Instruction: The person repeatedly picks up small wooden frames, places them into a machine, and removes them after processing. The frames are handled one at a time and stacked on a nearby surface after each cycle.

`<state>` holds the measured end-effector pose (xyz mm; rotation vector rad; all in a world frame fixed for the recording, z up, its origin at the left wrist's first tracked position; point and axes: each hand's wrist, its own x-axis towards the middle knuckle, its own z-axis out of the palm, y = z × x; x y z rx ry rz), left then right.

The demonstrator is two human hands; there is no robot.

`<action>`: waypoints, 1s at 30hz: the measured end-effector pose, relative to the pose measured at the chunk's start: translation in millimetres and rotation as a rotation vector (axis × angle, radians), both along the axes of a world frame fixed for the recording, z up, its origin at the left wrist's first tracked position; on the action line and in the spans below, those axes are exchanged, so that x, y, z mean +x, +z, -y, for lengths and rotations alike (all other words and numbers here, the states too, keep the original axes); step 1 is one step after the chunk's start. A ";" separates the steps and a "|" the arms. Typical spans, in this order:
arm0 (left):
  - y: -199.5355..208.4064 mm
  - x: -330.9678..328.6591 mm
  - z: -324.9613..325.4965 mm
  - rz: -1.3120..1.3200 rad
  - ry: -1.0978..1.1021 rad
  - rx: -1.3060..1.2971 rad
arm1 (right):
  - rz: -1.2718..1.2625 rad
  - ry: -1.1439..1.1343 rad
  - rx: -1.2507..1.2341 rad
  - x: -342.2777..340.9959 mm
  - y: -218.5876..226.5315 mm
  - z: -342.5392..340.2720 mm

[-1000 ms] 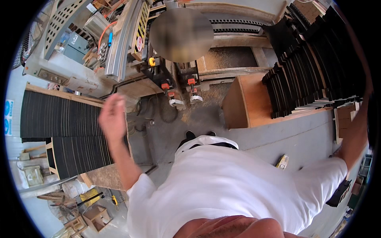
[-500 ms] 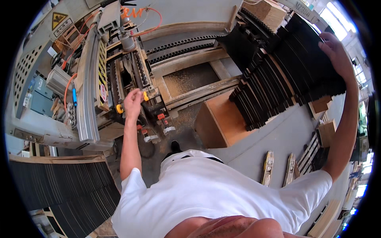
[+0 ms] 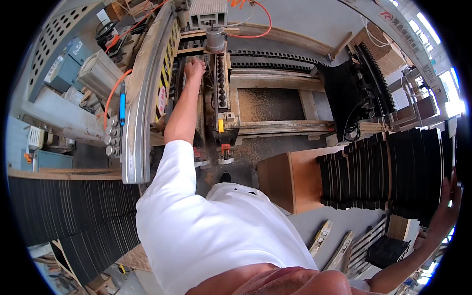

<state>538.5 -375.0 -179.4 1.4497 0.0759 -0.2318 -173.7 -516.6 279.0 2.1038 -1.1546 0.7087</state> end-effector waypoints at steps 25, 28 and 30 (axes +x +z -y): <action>-49.2 69.6 15.6 -0.358 0.085 -0.641 | -0.222 0.938 0.584 279.0 -135.8 -40.0; -53.5 -2.0 5.9 -0.297 -0.051 -0.641 | -0.158 1.009 0.699 314.7 -186.6 -31.1; -38.4 -50.1 -12.9 -0.406 -0.001 -0.649 | -0.136 1.096 0.766 345.7 -223.7 -25.3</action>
